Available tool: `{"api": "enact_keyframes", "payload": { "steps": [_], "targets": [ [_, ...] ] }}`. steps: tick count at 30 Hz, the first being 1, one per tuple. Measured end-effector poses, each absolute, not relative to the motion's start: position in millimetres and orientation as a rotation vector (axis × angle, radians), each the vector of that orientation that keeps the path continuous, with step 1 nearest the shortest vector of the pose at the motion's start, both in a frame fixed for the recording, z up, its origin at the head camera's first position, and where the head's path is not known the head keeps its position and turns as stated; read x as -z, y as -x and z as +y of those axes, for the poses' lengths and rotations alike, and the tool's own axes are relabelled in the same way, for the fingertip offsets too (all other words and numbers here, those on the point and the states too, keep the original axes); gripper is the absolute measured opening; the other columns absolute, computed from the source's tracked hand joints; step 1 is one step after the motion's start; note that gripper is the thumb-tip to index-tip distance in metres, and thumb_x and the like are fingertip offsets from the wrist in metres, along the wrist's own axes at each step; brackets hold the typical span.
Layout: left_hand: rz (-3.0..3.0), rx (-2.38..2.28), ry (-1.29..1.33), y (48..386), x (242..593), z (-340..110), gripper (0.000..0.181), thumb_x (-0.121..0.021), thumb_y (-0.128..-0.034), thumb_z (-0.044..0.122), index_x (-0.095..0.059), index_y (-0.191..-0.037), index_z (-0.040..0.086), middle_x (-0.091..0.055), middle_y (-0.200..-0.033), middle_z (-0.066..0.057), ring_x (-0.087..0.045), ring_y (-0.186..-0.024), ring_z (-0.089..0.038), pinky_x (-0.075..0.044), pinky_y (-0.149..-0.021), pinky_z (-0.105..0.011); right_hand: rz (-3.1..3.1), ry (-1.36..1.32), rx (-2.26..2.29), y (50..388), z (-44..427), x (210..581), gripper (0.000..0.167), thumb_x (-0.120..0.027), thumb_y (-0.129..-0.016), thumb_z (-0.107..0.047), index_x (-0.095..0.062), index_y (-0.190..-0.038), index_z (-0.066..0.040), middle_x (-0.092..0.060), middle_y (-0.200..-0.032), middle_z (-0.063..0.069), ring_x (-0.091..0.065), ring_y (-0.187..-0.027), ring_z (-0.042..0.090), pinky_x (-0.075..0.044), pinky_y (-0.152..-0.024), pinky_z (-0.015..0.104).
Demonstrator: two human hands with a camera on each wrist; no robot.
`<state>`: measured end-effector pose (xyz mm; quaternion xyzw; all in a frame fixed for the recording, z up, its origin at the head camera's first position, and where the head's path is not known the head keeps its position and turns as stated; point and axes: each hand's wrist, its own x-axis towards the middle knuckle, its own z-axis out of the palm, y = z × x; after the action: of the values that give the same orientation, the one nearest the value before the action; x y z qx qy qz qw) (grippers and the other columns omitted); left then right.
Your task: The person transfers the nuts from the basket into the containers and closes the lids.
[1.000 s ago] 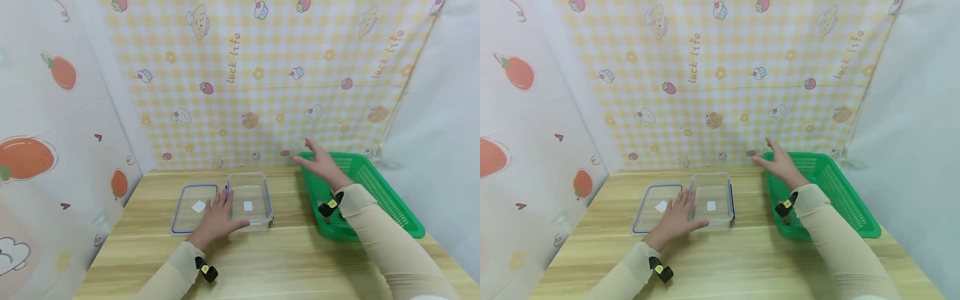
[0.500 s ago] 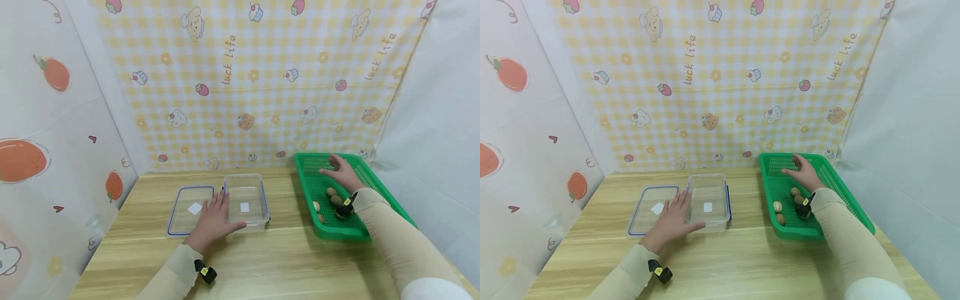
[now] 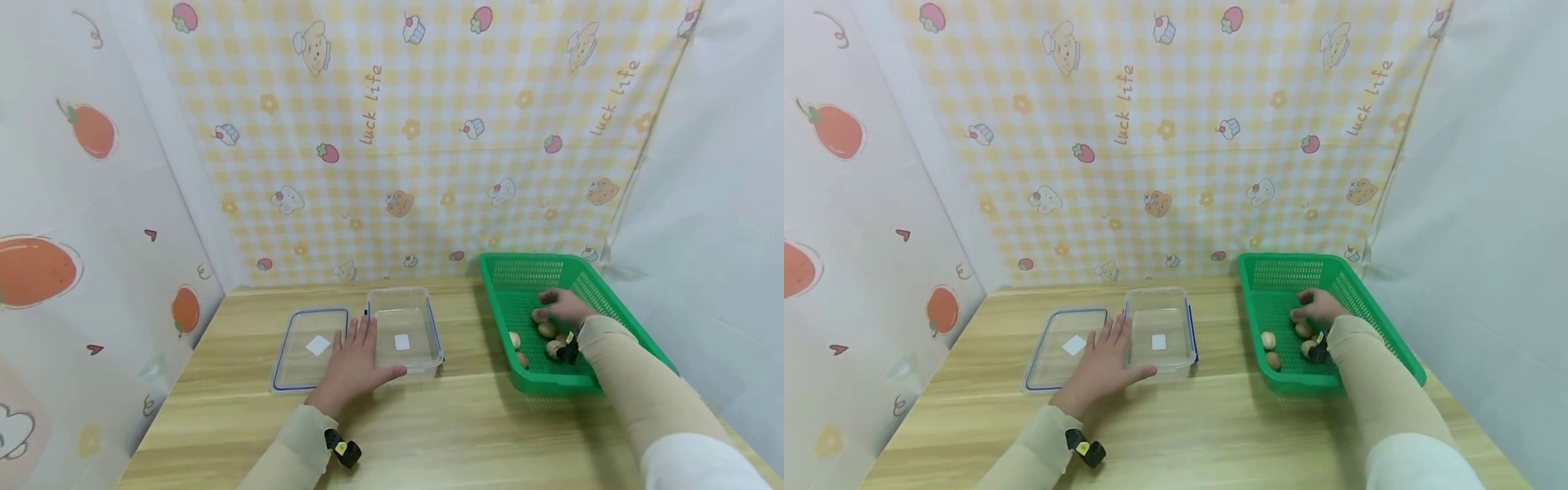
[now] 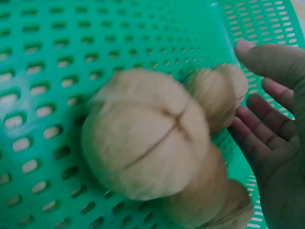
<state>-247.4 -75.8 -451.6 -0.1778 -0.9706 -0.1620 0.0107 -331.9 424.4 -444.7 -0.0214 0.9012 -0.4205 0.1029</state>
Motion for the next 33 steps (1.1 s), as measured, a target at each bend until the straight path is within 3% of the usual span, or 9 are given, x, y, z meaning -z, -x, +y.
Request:
{"api": "enact_keyframes", "payload": {
  "steps": [10,15,22,33],
  "targets": [
    [-3.018,0.521,0.553,246.7,454.4,-73.9,0.123,-0.051,-0.0807,0.086,-0.013,-0.162,0.002,-0.011,-0.168,-0.018,0.000,-0.155,-0.037,-0.005,-0.121,-0.061,2.713,0.116,1.135,325.6,424.2,447.6,0.053,-0.066,-0.099,-0.024,-0.053,-0.133,0.014,-0.057,-0.125,0.032,-0.061,-0.105,0.038,-0.054,-0.086,0.050],
    [-3.021,0.507,0.551,246.4,454.7,-73.5,0.124,-0.050,-0.0811,0.086,-0.013,-0.161,0.000,-0.011,-0.168,-0.018,-0.001,-0.155,-0.037,-0.005,-0.121,-0.061,2.741,0.113,1.119,327.6,418.9,438.5,0.050,-0.064,-0.099,-0.024,-0.055,-0.133,0.012,-0.058,-0.126,0.030,-0.059,-0.111,0.041,-0.053,-0.087,0.051],
    [-2.979,0.517,0.605,250.8,456.8,-79.9,0.112,-0.056,-0.0883,0.073,-0.017,-0.160,-0.003,-0.016,-0.166,-0.020,-0.007,-0.155,-0.038,-0.006,-0.120,-0.063,2.809,0.135,1.153,332.1,404.2,417.7,0.047,-0.064,-0.100,-0.028,-0.059,-0.131,0.007,-0.060,-0.124,0.026,-0.058,-0.113,0.042,-0.052,-0.089,0.053],
    [-2.983,0.573,0.752,256.2,451.0,-101.6,0.104,-0.060,-0.0881,0.069,-0.024,-0.161,0.004,-0.020,-0.167,-0.012,-0.006,-0.155,-0.035,-0.001,-0.119,-0.065,2.833,0.188,1.222,342.6,375.3,384.5,0.055,-0.063,-0.101,-0.040,-0.057,-0.137,0.002,-0.061,-0.127,0.023,-0.057,-0.118,0.040,-0.046,-0.098,0.060]
  ]
}}
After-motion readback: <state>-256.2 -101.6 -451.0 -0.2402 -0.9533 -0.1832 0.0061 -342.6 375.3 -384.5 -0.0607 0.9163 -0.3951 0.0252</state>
